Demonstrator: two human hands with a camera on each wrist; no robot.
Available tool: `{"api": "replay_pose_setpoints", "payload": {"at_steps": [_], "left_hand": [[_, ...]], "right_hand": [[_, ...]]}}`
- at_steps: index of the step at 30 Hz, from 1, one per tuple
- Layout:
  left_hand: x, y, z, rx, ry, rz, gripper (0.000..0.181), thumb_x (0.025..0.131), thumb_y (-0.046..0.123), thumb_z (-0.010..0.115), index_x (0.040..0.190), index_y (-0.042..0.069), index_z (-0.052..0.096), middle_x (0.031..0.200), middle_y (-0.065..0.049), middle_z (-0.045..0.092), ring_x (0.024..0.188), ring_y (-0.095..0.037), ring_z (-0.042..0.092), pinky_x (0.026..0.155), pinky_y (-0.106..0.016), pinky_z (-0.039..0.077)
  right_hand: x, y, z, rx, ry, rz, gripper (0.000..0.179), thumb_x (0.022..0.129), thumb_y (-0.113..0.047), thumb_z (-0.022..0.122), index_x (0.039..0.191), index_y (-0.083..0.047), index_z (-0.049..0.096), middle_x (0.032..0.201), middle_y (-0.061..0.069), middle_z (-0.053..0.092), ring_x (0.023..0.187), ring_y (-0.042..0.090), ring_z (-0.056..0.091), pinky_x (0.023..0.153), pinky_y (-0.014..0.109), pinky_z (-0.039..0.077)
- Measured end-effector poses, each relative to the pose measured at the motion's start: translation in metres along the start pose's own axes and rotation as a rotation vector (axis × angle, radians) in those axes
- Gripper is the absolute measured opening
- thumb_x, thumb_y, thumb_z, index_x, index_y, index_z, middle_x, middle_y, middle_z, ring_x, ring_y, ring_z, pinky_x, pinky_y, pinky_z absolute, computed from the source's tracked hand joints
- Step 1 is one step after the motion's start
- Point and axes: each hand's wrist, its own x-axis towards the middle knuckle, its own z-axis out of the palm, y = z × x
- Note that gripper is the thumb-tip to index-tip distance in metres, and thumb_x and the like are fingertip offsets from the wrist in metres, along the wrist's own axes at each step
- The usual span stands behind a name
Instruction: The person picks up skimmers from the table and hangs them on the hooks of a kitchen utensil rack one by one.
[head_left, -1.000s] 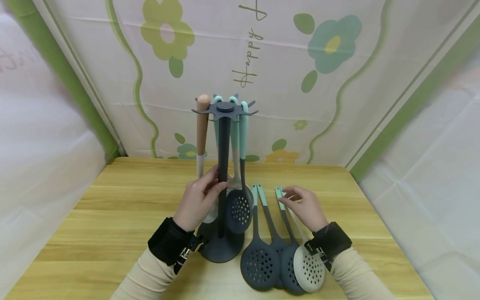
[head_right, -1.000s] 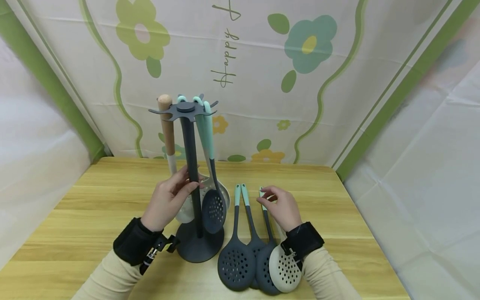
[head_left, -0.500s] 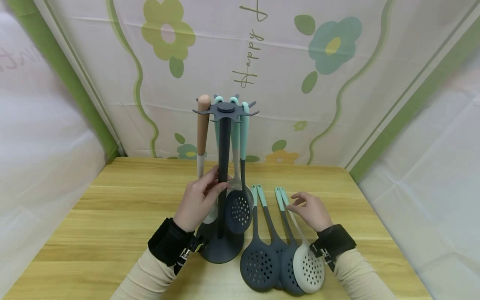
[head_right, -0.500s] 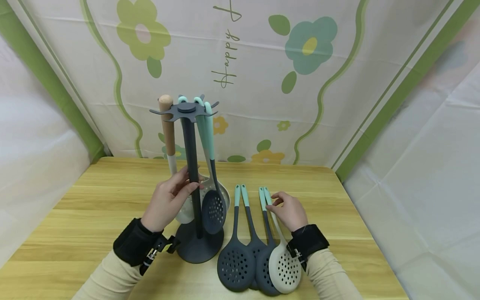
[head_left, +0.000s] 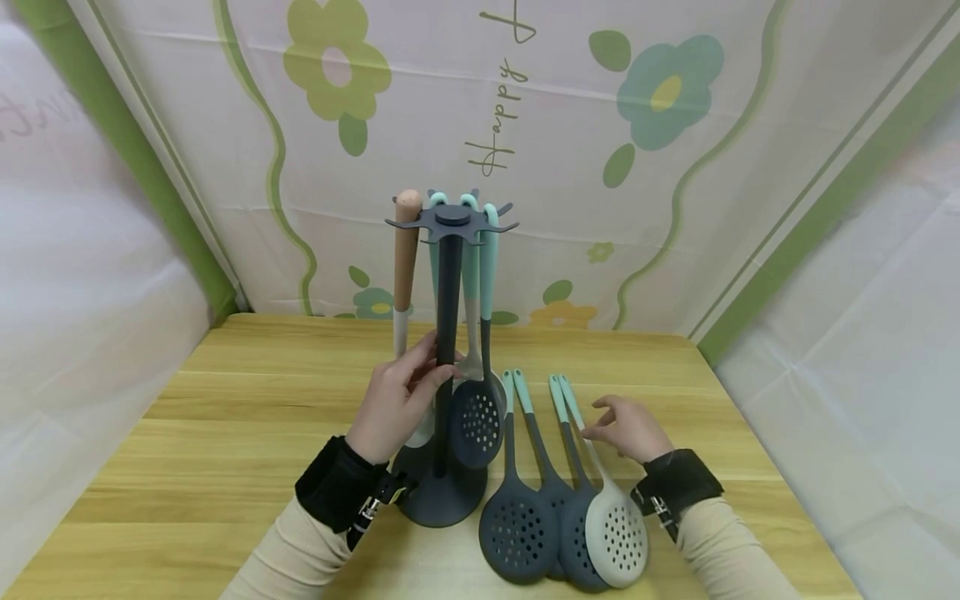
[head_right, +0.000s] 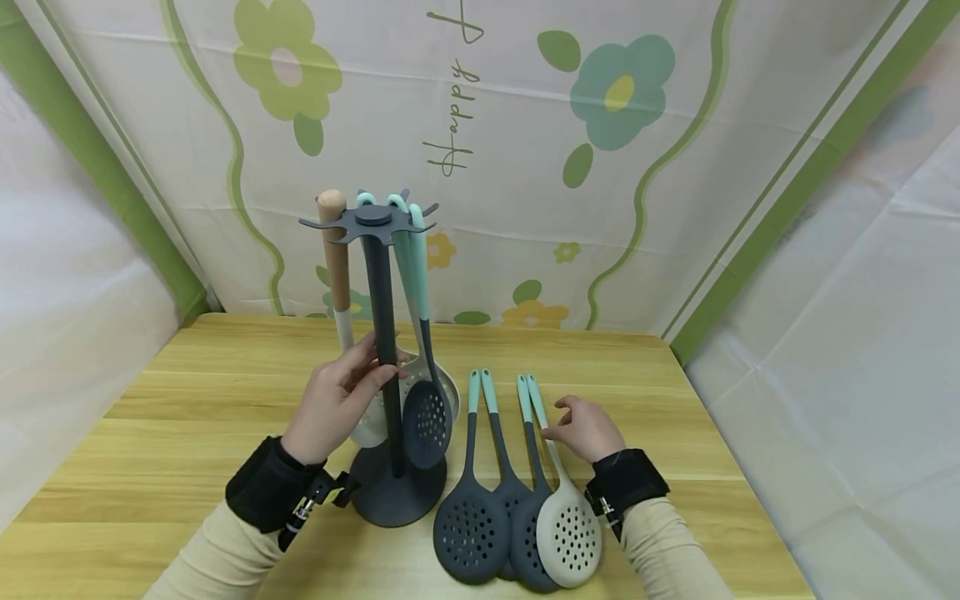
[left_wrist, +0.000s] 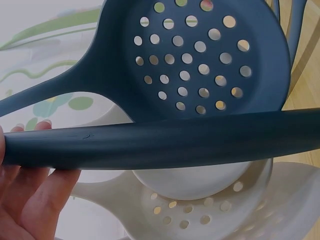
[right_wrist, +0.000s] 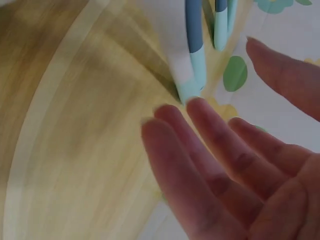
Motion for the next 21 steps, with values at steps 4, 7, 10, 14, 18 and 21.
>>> {"api": "replay_pose_setpoints", "payload": {"at_steps": [4, 7, 10, 14, 18, 21], "left_hand": [[-0.0002, -0.0003, -0.0001, -0.001, -0.001, -0.002, 0.044, 0.099, 0.018, 0.056, 0.133, -0.01, 0.061, 0.101, -0.021, 0.076, 0.087, -0.025, 0.075, 0.075, -0.043, 0.063], [-0.0002, -0.0003, -0.0001, -0.007, -0.002, -0.003, 0.044, 0.099, 0.018, 0.056, 0.133, -0.01, 0.061, 0.101, -0.021, 0.076, 0.088, -0.026, 0.075, 0.076, -0.044, 0.063], [-0.0002, -0.0001, -0.0002, -0.013, -0.003, -0.005, 0.043, 0.099, 0.018, 0.056, 0.132, -0.01, 0.061, 0.101, -0.021, 0.076, 0.088, -0.028, 0.075, 0.077, -0.044, 0.062], [-0.0005, 0.0001, -0.0003, -0.012, -0.001, -0.005, 0.044, 0.099, 0.017, 0.056, 0.133, -0.01, 0.061, 0.101, -0.021, 0.076, 0.088, -0.026, 0.075, 0.077, -0.044, 0.062], [-0.0005, 0.0002, -0.0002, -0.008, 0.001, -0.003, 0.045, 0.099, 0.018, 0.056, 0.134, -0.01, 0.06, 0.101, -0.021, 0.076, 0.088, -0.024, 0.075, 0.076, -0.043, 0.063], [-0.0003, 0.0006, -0.0001, -0.007, 0.001, 0.0, 0.045, 0.099, 0.018, 0.056, 0.135, -0.01, 0.06, 0.103, -0.021, 0.076, 0.088, -0.025, 0.075, 0.076, -0.043, 0.063]], "right_hand": [[0.0006, 0.0033, 0.0, -0.003, -0.048, 0.05, 0.069, 0.084, -0.025, 0.077, 0.135, 0.015, 0.053, 0.099, 0.021, 0.071, 0.069, 0.025, 0.066, 0.056, 0.041, 0.06], [0.0003, 0.0056, 0.0005, 0.007, -0.078, 0.077, 0.072, 0.084, -0.025, 0.077, 0.138, 0.016, 0.05, 0.099, 0.021, 0.071, 0.071, 0.025, 0.065, 0.056, 0.042, 0.061], [-0.0002, 0.0075, 0.0009, 0.014, -0.097, 0.091, 0.077, 0.084, -0.026, 0.077, 0.139, 0.018, 0.046, 0.097, 0.02, 0.071, 0.072, 0.025, 0.065, 0.056, 0.042, 0.061], [-0.0014, 0.0088, 0.0012, 0.02, -0.118, 0.113, 0.081, 0.083, -0.028, 0.078, 0.14, 0.018, 0.045, 0.098, 0.02, 0.071, 0.071, 0.025, 0.066, 0.054, 0.041, 0.061], [-0.0035, 0.0083, 0.001, 0.015, -0.146, 0.123, 0.081, 0.084, -0.031, 0.077, 0.139, 0.019, 0.046, 0.101, 0.022, 0.071, 0.068, 0.025, 0.066, 0.053, 0.04, 0.061], [-0.005, 0.0074, 0.0013, 0.015, -0.163, 0.133, 0.081, 0.083, -0.032, 0.077, 0.137, 0.019, 0.047, 0.099, 0.021, 0.071, 0.067, 0.024, 0.066, 0.054, 0.041, 0.061]]}}
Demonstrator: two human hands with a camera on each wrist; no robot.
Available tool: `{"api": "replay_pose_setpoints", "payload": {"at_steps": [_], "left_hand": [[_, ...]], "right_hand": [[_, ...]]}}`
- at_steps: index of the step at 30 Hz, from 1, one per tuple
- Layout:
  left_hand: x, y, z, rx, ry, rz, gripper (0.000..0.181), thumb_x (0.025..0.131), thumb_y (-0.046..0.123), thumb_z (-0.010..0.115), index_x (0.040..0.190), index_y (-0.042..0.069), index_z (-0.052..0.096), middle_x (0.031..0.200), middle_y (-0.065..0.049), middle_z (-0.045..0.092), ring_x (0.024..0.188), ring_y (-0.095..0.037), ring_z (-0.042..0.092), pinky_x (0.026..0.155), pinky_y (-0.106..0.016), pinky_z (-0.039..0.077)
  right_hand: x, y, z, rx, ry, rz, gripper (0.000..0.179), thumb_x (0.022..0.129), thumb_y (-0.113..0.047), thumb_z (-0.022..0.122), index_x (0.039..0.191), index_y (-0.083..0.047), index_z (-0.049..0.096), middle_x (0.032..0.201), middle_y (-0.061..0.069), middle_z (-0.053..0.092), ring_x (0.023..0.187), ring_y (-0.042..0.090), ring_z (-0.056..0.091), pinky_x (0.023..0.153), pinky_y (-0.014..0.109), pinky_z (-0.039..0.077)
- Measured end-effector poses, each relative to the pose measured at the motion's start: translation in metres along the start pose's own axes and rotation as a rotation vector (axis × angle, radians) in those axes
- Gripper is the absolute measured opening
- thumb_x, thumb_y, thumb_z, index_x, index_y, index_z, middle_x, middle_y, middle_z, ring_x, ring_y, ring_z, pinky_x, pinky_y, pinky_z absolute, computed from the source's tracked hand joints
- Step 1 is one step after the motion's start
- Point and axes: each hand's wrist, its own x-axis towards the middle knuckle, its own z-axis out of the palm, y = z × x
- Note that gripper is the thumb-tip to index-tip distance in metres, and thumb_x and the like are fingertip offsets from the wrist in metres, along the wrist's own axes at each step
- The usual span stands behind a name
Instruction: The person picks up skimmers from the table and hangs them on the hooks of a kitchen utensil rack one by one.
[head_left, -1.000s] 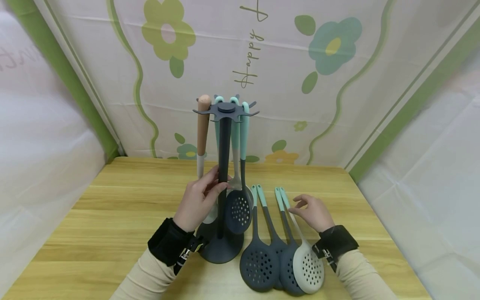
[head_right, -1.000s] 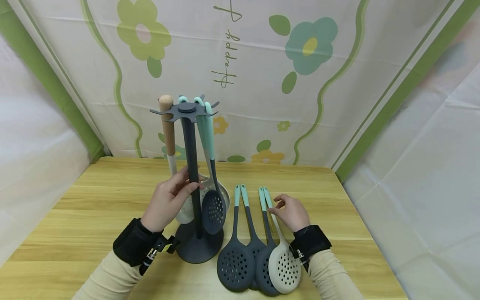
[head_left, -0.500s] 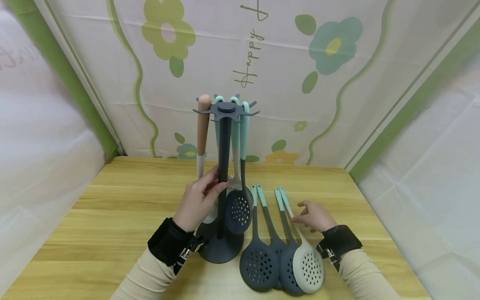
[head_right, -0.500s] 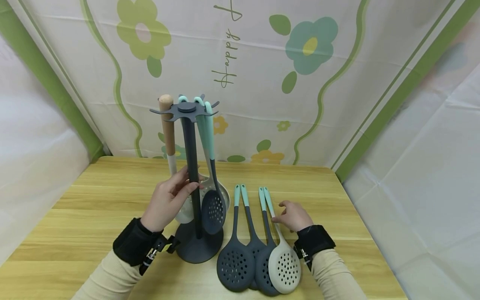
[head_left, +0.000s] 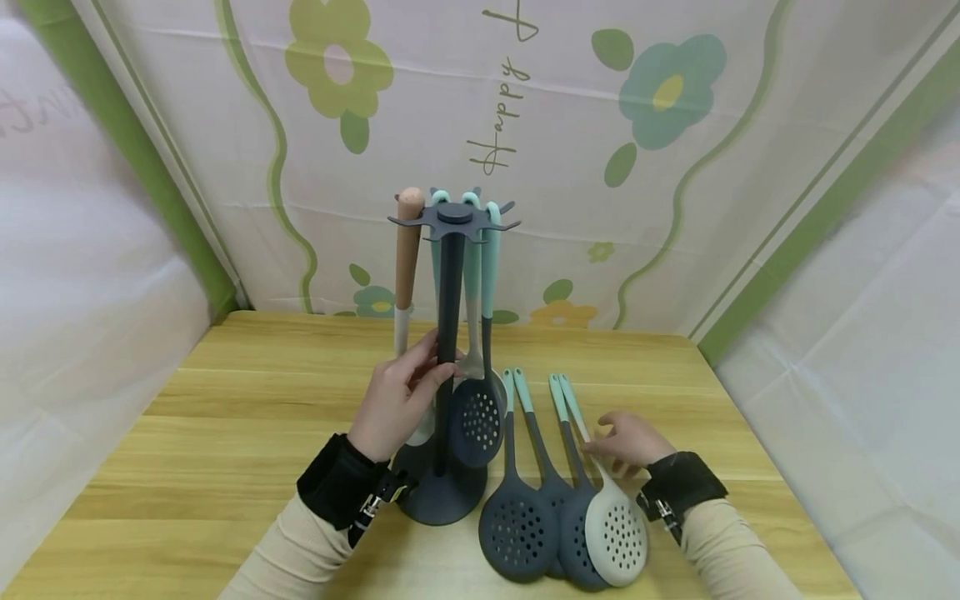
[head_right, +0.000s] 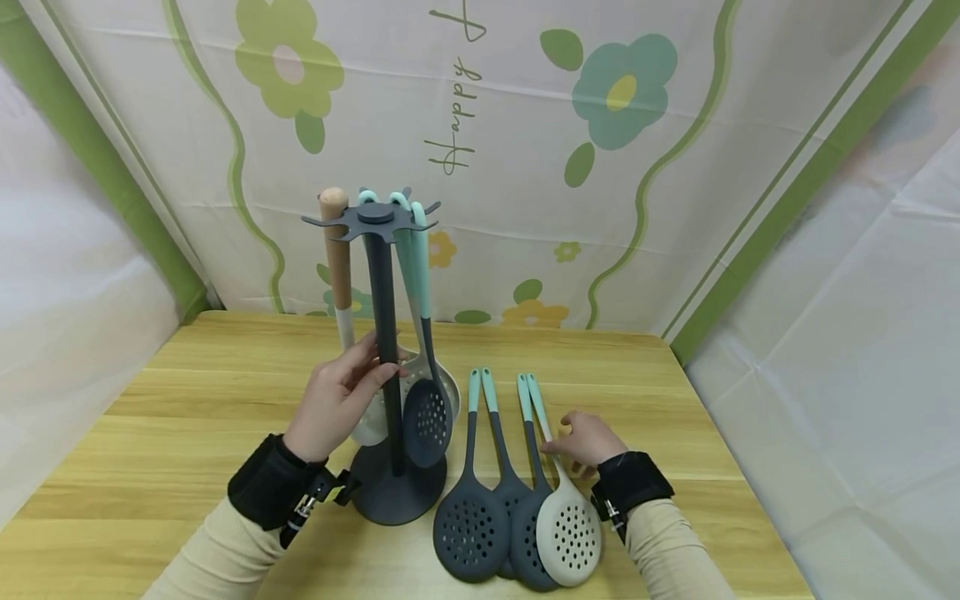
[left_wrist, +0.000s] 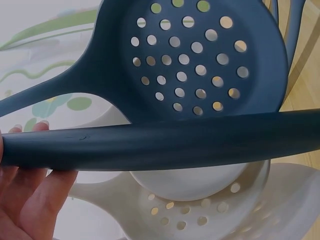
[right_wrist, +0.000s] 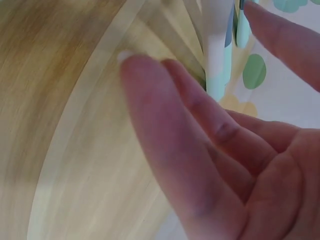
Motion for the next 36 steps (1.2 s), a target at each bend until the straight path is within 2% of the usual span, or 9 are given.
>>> {"api": "replay_pose_setpoints", "payload": {"at_steps": [9, 16, 25, 30, 36], "left_hand": [[0.0007, 0.0, 0.0007, 0.002, 0.003, -0.002, 0.045, 0.099, 0.017, 0.056, 0.135, -0.01, 0.06, 0.102, -0.022, 0.076, 0.088, -0.026, 0.075, 0.077, -0.044, 0.062], [0.0006, 0.0002, 0.0007, 0.006, 0.002, -0.009, 0.046, 0.099, 0.017, 0.056, 0.136, -0.01, 0.059, 0.102, -0.021, 0.076, 0.089, -0.025, 0.075, 0.078, -0.043, 0.062], [0.0007, 0.0002, 0.001, 0.004, -0.001, -0.009, 0.047, 0.099, 0.018, 0.057, 0.136, -0.01, 0.059, 0.104, -0.021, 0.076, 0.088, -0.025, 0.075, 0.079, -0.042, 0.062], [0.0005, -0.0011, 0.0012, 0.004, 0.001, -0.007, 0.048, 0.099, 0.018, 0.057, 0.137, -0.011, 0.059, 0.104, -0.021, 0.076, 0.089, -0.025, 0.075, 0.079, -0.041, 0.062], [-0.0001, -0.0012, 0.001, -0.001, 0.006, 0.003, 0.046, 0.099, 0.017, 0.056, 0.136, -0.011, 0.059, 0.103, -0.021, 0.076, 0.088, -0.025, 0.075, 0.078, -0.042, 0.062]], "right_hand": [[0.0007, -0.0005, 0.0032, -0.031, -0.047, 0.011, 0.077, 0.082, -0.035, 0.078, 0.132, 0.017, 0.054, 0.085, 0.011, 0.069, 0.063, 0.022, 0.066, 0.053, 0.039, 0.06], [0.001, -0.0017, 0.0029, -0.049, -0.065, -0.004, 0.068, 0.084, -0.031, 0.076, 0.128, 0.017, 0.057, 0.083, 0.008, 0.069, 0.061, 0.021, 0.065, 0.051, 0.037, 0.06], [0.0045, -0.0006, 0.006, -0.086, -0.069, -0.027, 0.049, 0.084, -0.021, 0.076, 0.119, 0.012, 0.067, 0.066, 0.005, 0.063, 0.051, 0.017, 0.06, 0.042, 0.028, 0.052], [0.0065, 0.0013, 0.0084, -0.081, -0.071, -0.027, 0.036, 0.083, -0.017, 0.076, 0.111, 0.005, 0.072, 0.061, 0.005, 0.062, 0.047, 0.016, 0.057, 0.039, 0.025, 0.048], [0.0072, 0.0024, 0.0094, -0.084, -0.067, -0.044, 0.039, 0.084, -0.014, 0.074, 0.115, 0.008, 0.07, 0.059, 0.005, 0.062, 0.043, 0.013, 0.054, 0.038, 0.022, 0.046]]}}
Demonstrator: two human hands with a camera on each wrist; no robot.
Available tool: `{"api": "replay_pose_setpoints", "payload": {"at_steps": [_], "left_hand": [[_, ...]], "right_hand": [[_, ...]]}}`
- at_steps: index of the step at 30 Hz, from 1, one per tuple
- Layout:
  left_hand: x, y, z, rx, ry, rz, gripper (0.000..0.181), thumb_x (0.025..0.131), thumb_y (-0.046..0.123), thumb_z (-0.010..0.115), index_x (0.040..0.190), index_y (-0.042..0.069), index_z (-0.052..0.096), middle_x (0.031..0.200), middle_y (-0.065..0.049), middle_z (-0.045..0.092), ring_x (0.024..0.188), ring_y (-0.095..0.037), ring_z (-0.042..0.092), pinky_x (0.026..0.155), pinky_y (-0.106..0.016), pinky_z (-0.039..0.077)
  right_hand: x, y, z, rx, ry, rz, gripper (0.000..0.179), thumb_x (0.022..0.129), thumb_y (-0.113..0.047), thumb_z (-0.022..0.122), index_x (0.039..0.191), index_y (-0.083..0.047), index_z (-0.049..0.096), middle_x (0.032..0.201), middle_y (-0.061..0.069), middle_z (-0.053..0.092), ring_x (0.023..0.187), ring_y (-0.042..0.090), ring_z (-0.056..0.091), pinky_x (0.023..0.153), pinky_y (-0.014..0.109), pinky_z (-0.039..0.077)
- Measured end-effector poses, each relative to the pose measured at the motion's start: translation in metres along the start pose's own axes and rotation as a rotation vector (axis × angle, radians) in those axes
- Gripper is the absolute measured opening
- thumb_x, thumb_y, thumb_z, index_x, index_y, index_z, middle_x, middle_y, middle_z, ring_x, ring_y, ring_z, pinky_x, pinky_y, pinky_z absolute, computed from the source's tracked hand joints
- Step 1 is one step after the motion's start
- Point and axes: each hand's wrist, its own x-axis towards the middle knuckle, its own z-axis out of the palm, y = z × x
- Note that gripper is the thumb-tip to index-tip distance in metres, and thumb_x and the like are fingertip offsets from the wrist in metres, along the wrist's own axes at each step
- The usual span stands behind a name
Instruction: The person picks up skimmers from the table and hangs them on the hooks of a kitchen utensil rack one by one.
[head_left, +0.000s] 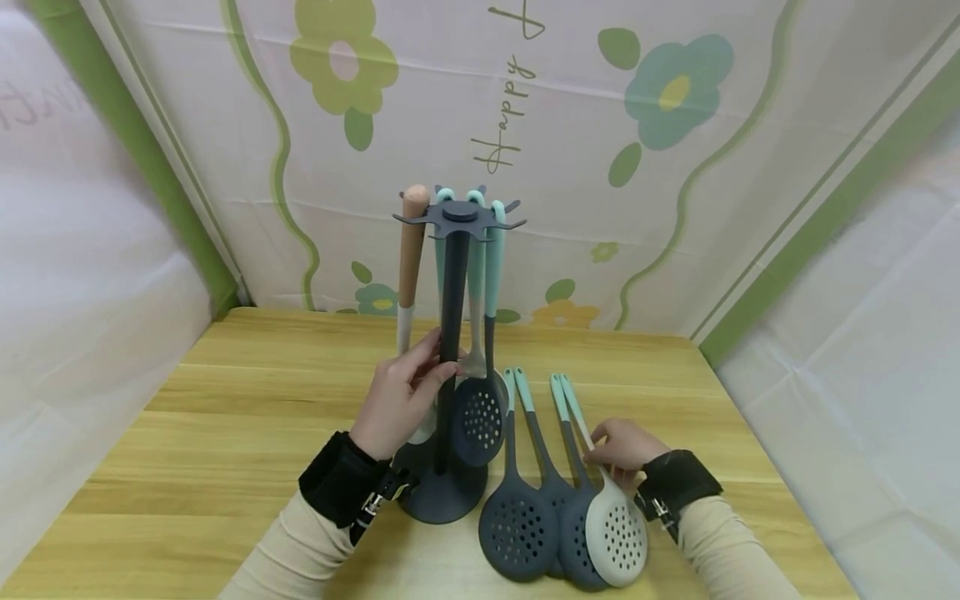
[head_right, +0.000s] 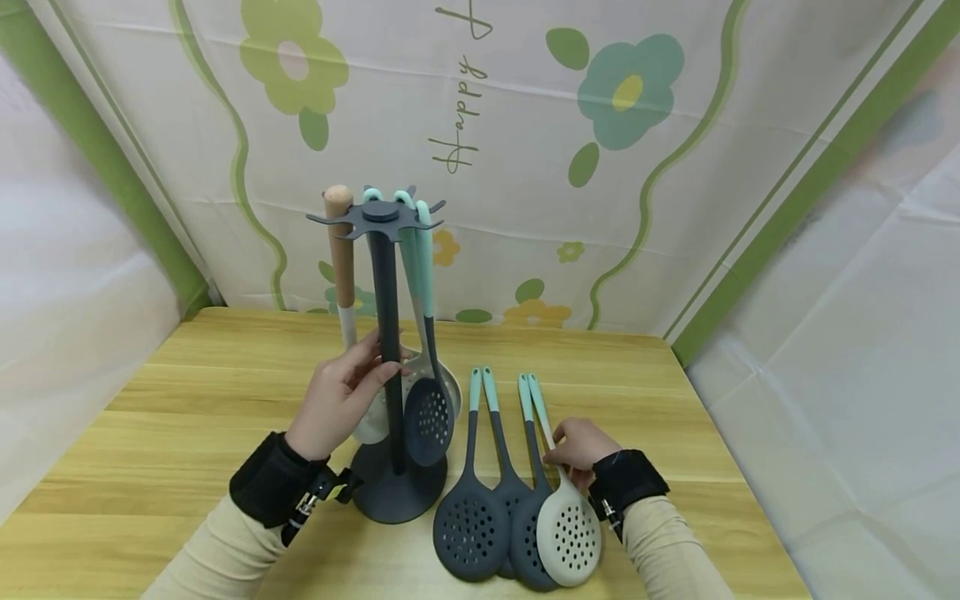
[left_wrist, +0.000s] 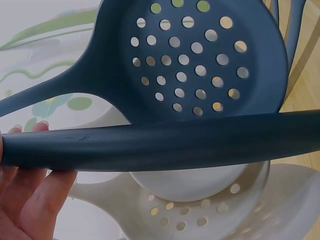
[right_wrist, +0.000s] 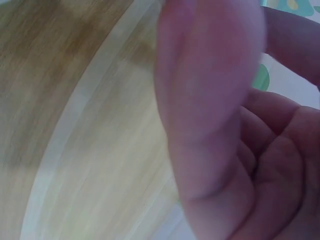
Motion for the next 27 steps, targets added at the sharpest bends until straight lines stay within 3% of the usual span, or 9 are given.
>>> {"api": "replay_pose_setpoints", "payload": {"at_steps": [13, 27], "left_hand": [[0.0, 0.002, 0.0, -0.004, 0.002, -0.009, 0.045, 0.099, 0.015, 0.056, 0.136, -0.011, 0.059, 0.102, -0.022, 0.075, 0.089, -0.026, 0.075, 0.079, -0.043, 0.062], [0.0, 0.002, 0.0, 0.001, 0.002, -0.013, 0.045, 0.099, 0.017, 0.057, 0.134, -0.011, 0.06, 0.102, -0.021, 0.075, 0.088, -0.026, 0.075, 0.077, -0.044, 0.062]], "right_hand": [[-0.003, -0.002, -0.006, 0.019, 0.013, 0.002, 0.032, 0.084, -0.01, 0.072, 0.112, 0.005, 0.068, 0.059, 0.007, 0.062, 0.042, 0.013, 0.057, 0.038, 0.025, 0.051], [-0.006, -0.012, -0.013, 0.025, 0.021, -0.017, 0.036, 0.085, -0.01, 0.072, 0.118, 0.005, 0.065, 0.063, 0.007, 0.061, 0.043, 0.015, 0.056, 0.042, 0.03, 0.055]]}}
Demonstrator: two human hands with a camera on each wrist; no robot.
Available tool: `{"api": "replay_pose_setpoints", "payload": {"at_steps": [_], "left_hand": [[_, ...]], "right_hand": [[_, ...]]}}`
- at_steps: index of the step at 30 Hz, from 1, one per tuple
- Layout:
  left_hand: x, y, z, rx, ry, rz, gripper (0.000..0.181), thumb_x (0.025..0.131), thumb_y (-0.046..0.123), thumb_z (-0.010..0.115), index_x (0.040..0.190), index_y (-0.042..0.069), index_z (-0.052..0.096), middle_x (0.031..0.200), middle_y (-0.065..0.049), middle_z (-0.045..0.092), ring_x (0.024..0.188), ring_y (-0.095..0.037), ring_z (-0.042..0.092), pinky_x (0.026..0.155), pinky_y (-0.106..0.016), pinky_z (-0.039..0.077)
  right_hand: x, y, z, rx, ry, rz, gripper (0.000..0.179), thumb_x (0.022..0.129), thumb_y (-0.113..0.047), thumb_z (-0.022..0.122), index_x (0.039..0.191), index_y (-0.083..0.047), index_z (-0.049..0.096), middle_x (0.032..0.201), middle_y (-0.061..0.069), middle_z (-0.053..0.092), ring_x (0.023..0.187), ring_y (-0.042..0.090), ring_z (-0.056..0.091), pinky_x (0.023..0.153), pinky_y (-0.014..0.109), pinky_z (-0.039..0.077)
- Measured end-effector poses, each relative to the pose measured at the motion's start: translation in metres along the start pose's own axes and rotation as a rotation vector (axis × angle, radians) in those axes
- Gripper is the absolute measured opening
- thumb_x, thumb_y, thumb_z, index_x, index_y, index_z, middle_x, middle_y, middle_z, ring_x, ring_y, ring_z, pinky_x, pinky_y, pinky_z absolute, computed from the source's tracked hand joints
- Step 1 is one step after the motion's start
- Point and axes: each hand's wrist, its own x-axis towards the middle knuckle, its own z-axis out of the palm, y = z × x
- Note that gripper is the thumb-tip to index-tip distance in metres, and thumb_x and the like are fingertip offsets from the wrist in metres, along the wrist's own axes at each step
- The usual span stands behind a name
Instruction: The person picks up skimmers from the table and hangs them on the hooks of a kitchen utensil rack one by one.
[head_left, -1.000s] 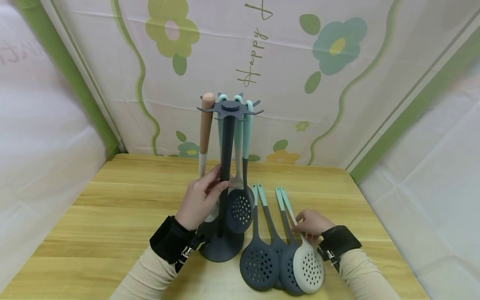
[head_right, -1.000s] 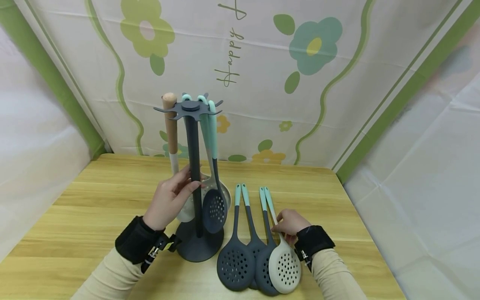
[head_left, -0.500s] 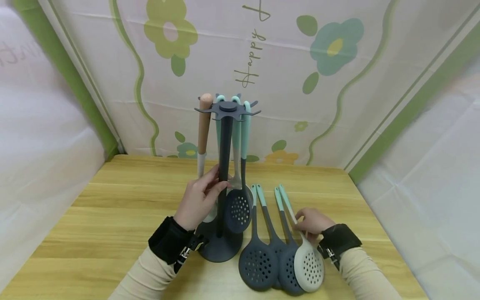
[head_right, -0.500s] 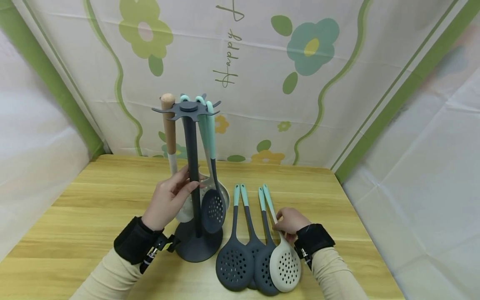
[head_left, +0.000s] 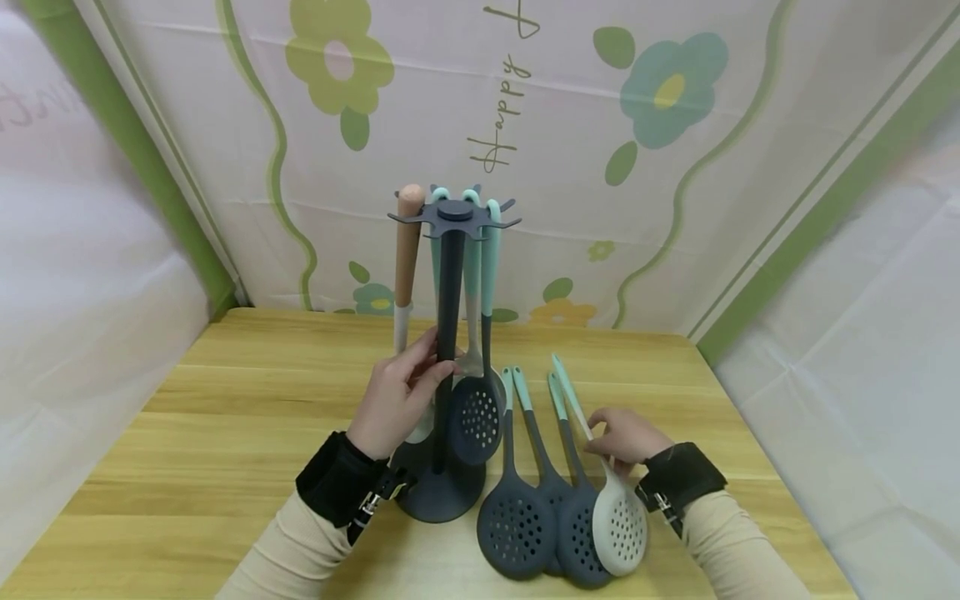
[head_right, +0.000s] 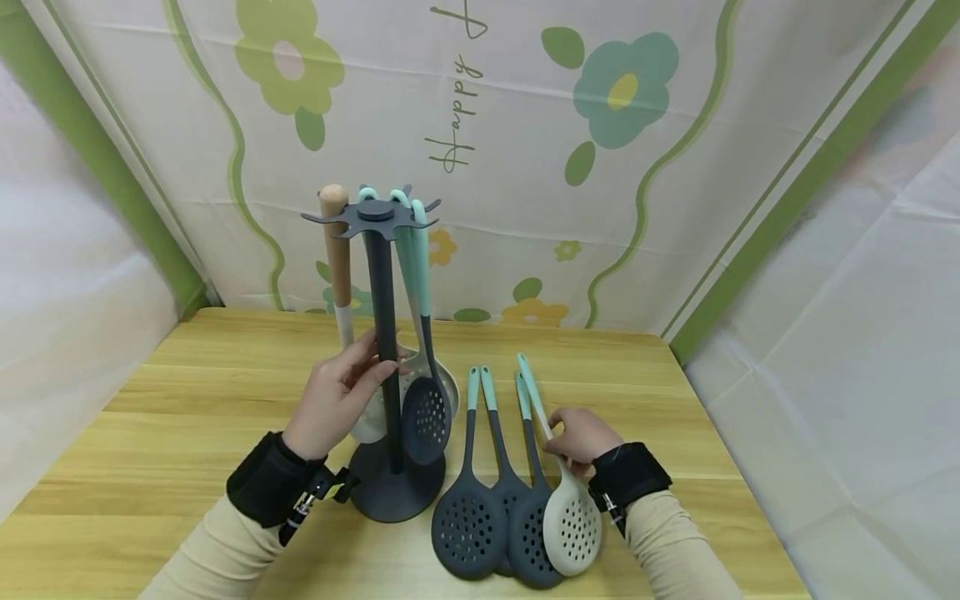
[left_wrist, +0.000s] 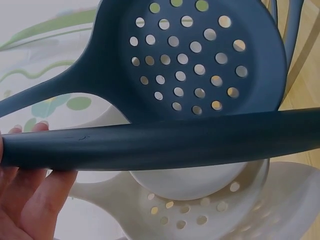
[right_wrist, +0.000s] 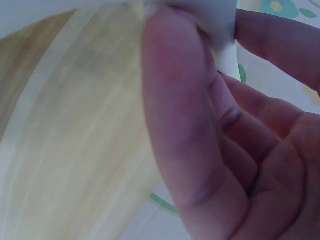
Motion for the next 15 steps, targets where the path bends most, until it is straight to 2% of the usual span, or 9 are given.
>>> {"api": "replay_pose_setpoints", "payload": {"at_steps": [10, 15], "left_hand": [[0.0, 0.0, 0.001, -0.005, -0.027, -0.023, 0.046, 0.1, 0.016, 0.056, 0.138, -0.009, 0.057, 0.105, -0.02, 0.075, 0.092, -0.027, 0.074, 0.083, -0.044, 0.061], [0.003, 0.002, -0.005, -0.019, -0.095, -0.023, 0.042, 0.1, 0.011, 0.056, 0.137, -0.009, 0.057, 0.11, -0.022, 0.073, 0.096, -0.03, 0.073, 0.084, -0.045, 0.061]], "right_hand": [[-0.01, -0.014, -0.005, 0.002, -0.019, -0.066, 0.041, 0.088, -0.011, 0.07, 0.124, 0.006, 0.062, 0.062, 0.006, 0.061, 0.045, 0.017, 0.058, 0.044, 0.031, 0.054], [-0.013, -0.02, -0.005, -0.004, -0.01, -0.077, 0.041, 0.089, -0.011, 0.07, 0.125, 0.005, 0.062, 0.063, 0.006, 0.06, 0.045, 0.017, 0.055, 0.046, 0.03, 0.051]]}}
